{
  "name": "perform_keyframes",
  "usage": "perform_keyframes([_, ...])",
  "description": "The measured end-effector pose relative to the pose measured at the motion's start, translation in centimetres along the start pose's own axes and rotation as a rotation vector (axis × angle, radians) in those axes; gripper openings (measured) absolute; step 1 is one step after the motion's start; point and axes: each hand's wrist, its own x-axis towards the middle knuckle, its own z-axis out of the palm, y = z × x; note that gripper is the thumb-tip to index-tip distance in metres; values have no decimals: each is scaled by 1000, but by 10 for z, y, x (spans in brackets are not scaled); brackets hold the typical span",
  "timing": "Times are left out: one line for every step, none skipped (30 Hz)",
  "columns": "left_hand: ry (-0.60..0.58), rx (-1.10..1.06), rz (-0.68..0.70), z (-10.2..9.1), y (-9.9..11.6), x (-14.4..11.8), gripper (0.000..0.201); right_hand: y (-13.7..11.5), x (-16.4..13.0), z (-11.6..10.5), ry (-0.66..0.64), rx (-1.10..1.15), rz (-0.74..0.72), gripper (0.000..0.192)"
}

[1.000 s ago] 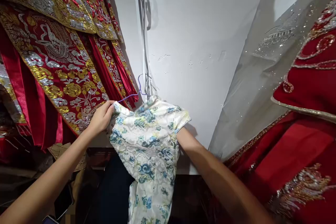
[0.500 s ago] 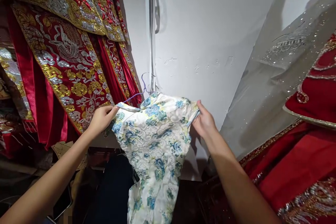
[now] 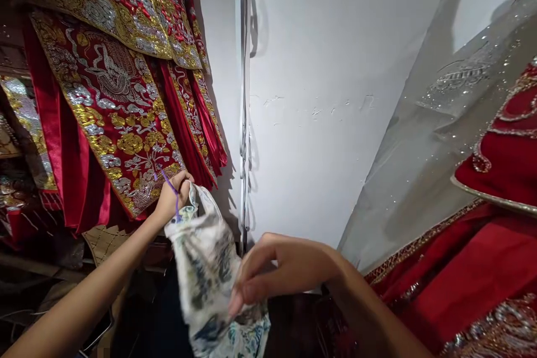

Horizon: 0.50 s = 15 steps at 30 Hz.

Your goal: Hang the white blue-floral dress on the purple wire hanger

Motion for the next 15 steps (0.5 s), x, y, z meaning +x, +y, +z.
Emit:
perform_keyframes([11, -119, -22, 4, 3, -4, 17, 4, 4, 0, -39, -28, 20, 24])
perform_keyframes([14, -255, -55, 9, 7, -7, 17, 11, 10, -1, -3, -80, 32, 26])
perform_keyframes([7, -387, -90, 12, 14, -10, 16, 22, 18, -3, 131, -162, 28, 29])
perform_keyframes([-11, -490, -121, 15, 22, -12, 15, 35, 26, -5, 274, -262, 22, 34])
perform_keyframes([-46, -580, -134, 16, 31, -14, 13, 50, 34, -5, 409, -361, 7, 45])
perform_keyframes([-96, -664, -130, 16, 42, -17, 11, 65, 42, -5, 499, -443, 4, 58])
perform_keyframes([-154, -746, -115, 15, 53, -19, 10, 79, 49, -3, 531, -511, -1, 70])
perform_keyframes([-213, -837, -96, 12, 65, -22, 10, 91, 55, 1, 549, -581, -13, 81])
perform_keyframes([-269, -943, -79, 10, 77, -25, 11, 100, 60, 6, 556, -651, -30, 89])
perform_keyframes([-314, -1044, -63, 7, 87, -28, 11, 107, 63, 11, 576, -721, -60, 93])
perform_keyframes([-336, -1123, -53, 4, 96, -31, 12, 111, 65, 17, 616, -787, -99, 95])
perform_keyframes([-334, -1171, -48, 3, 102, -33, 12, 113, 65, 22, 667, -841, -148, 94])
perform_keyframes([-324, -1198, -48, 2, 104, -34, 13, 114, 63, 27, 711, -875, -205, 92])
perform_keyframes([-308, -1201, -48, 3, 102, -36, 16, 114, 60, 29, 743, -889, -264, 89])
perform_keyframes([-295, -1175, -51, 5, 97, -38, 21, 112, 55, 30, 760, -888, -313, 86])
